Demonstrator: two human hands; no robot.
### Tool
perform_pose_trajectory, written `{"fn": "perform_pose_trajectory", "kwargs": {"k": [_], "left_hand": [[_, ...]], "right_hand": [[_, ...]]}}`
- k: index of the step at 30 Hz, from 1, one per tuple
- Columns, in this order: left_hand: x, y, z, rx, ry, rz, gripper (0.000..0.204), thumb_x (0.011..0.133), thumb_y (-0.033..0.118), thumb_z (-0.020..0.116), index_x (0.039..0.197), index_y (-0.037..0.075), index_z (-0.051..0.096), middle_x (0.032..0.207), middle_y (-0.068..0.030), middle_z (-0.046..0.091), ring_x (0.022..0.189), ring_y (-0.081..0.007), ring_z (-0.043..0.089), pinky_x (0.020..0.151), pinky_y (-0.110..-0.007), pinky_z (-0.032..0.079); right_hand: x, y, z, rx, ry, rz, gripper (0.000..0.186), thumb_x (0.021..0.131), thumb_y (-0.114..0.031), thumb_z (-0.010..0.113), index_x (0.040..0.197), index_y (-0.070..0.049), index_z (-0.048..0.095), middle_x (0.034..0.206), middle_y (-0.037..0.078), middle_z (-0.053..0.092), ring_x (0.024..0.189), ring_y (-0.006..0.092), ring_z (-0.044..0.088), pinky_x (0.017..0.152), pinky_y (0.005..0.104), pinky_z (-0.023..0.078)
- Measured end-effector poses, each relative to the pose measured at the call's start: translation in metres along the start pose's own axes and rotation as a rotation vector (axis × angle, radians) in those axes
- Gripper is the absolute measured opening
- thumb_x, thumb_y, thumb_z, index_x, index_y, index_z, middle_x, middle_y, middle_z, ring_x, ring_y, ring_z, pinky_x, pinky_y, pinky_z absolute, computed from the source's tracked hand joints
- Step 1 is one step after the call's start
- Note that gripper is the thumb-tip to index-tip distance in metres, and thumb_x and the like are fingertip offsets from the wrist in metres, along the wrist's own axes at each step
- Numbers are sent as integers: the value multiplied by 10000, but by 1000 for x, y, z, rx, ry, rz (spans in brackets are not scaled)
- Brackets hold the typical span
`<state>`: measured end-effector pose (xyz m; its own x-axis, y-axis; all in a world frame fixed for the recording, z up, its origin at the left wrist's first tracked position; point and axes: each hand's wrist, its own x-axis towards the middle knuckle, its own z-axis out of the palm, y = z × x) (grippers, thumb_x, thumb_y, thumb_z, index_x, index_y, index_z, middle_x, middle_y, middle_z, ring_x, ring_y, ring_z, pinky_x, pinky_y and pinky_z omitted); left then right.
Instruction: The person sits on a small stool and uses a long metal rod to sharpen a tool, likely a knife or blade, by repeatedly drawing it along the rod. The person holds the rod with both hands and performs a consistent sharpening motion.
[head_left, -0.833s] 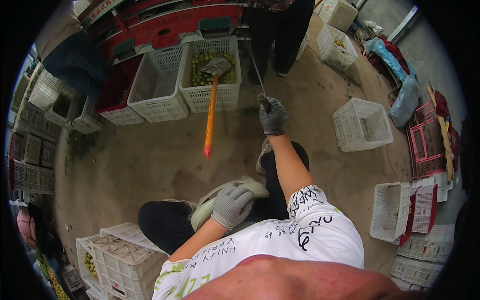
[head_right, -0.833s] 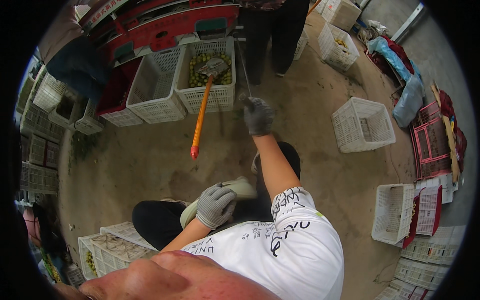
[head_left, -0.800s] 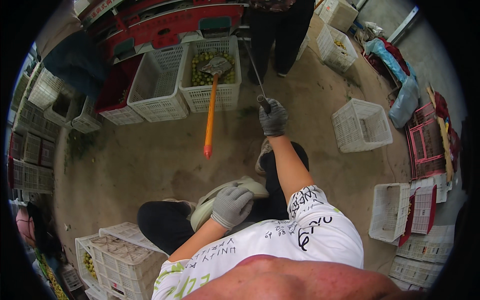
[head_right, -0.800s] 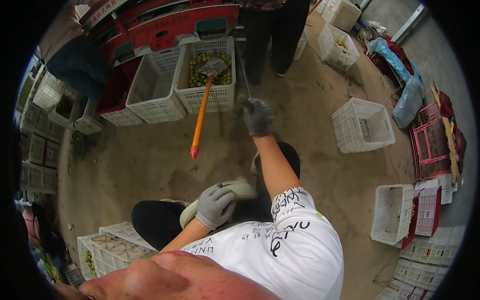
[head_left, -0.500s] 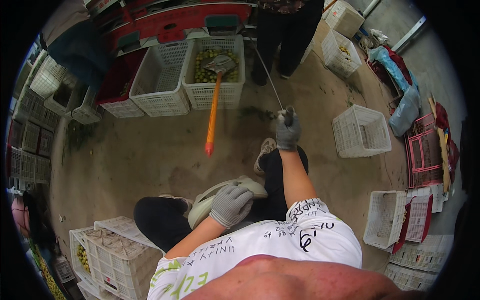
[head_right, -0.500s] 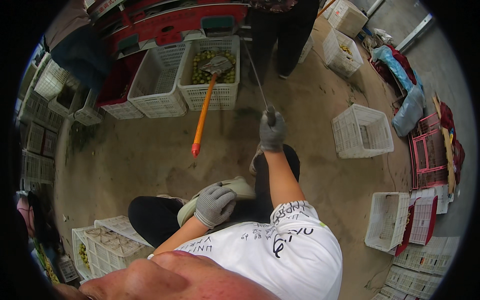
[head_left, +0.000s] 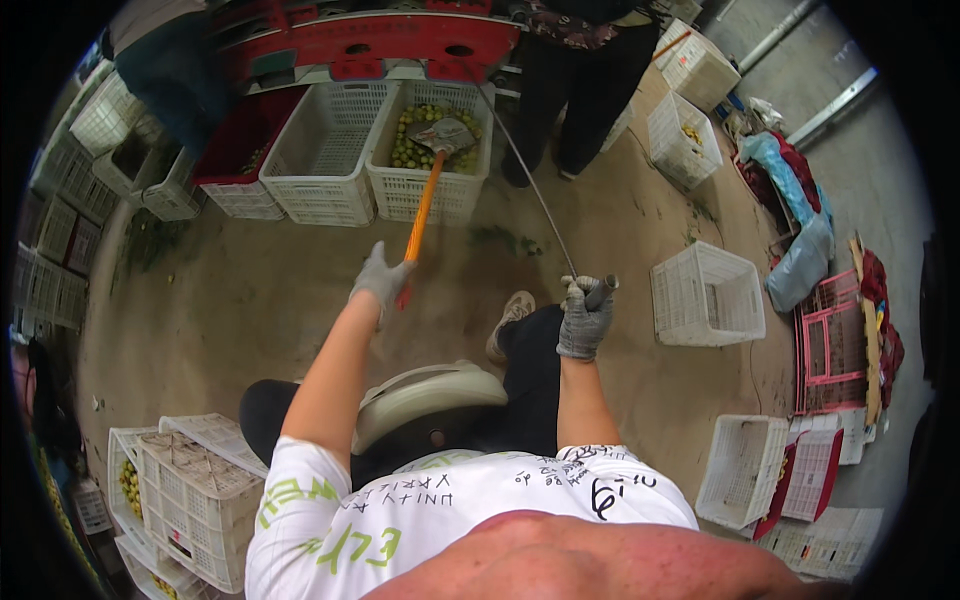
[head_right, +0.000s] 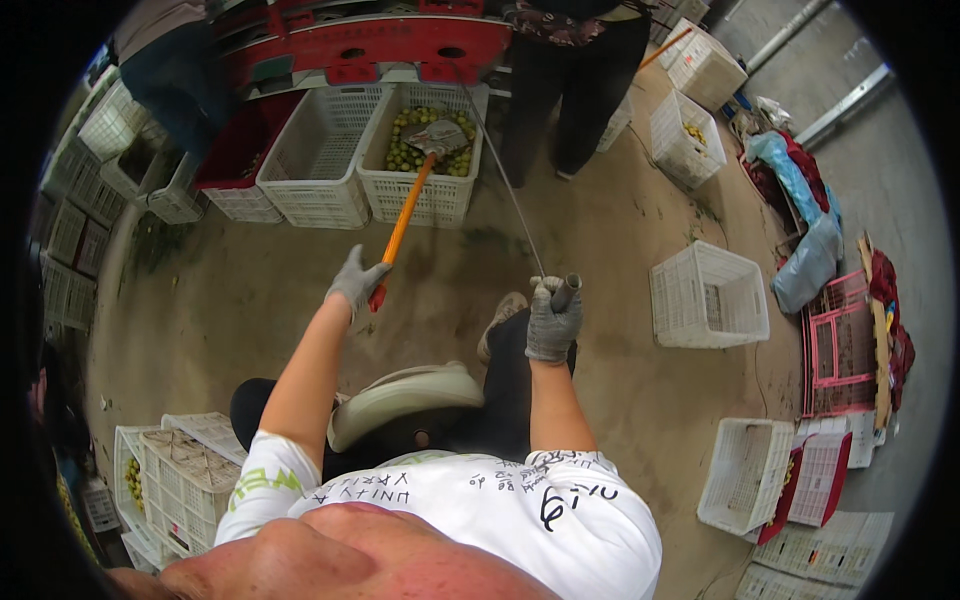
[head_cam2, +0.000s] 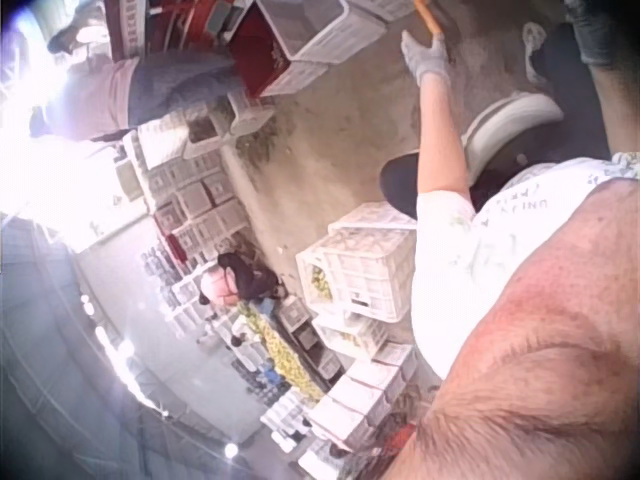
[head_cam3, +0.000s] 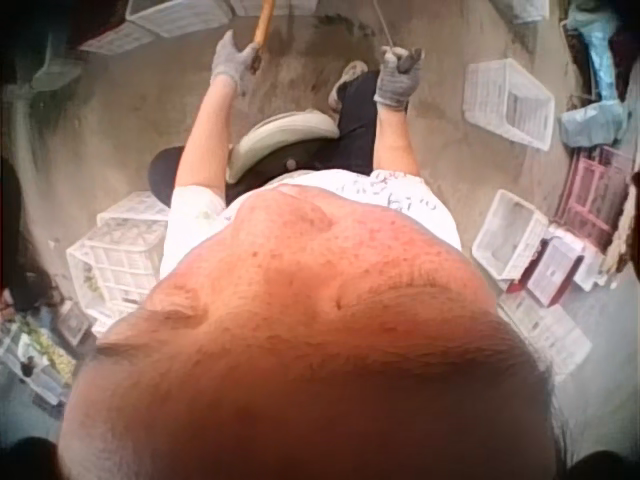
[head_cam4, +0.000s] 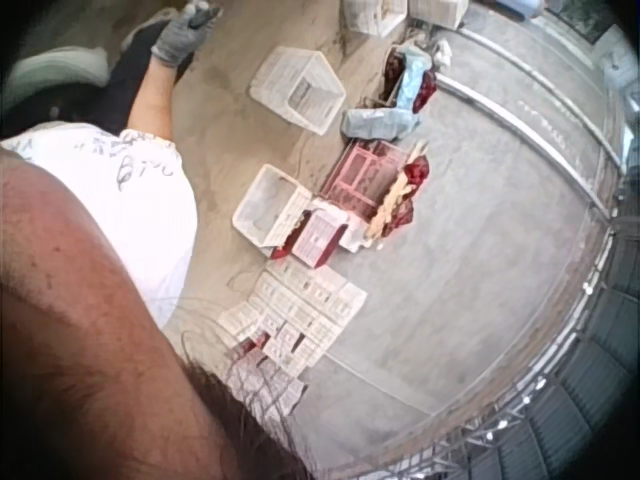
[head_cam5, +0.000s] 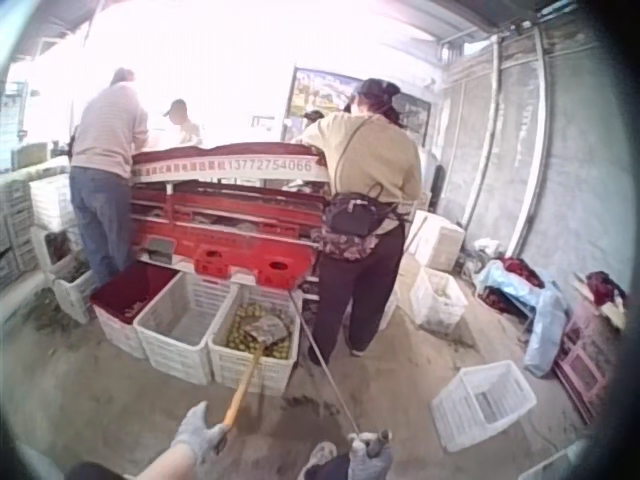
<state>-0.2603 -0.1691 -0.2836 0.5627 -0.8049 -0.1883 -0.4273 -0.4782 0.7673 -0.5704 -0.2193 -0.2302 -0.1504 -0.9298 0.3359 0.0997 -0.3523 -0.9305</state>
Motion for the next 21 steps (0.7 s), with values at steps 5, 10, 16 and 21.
{"fn": "perform_pose_trajectory", "kwargs": {"k": [5,10,16,21], "left_hand": [[35,13,23,-800,-527,-441,234,852,256,610,943,61,520,754,-78,604,558,-179,565,508,-328,490],[1,24,26,-686,-520,-258,148,852,197,582,889,82,496,621,-36,517,489,-155,530,443,-313,461],[-67,1,-11,-76,-333,-144,428,813,204,580,1206,44,522,854,-143,621,684,-239,613,643,-355,498],[-89,-8,-35,392,-250,-95,410,809,248,560,1180,85,498,1042,-240,624,978,-402,601,854,-447,463]], "right_hand": [[-8,-10,-7,73,23,102,82,829,-5,608,895,-46,580,836,80,666,574,44,511,538,190,430],[-13,-18,-34,25,29,151,93,823,-30,637,892,-55,578,839,93,669,568,55,524,524,191,440],[-22,-18,-62,6,42,188,121,814,-34,661,909,-56,589,842,116,674,555,69,542,508,184,448],[-27,-22,-77,-3,19,167,123,811,-29,658,907,-53,586,855,131,670,545,72,542,502,190,455]]}}
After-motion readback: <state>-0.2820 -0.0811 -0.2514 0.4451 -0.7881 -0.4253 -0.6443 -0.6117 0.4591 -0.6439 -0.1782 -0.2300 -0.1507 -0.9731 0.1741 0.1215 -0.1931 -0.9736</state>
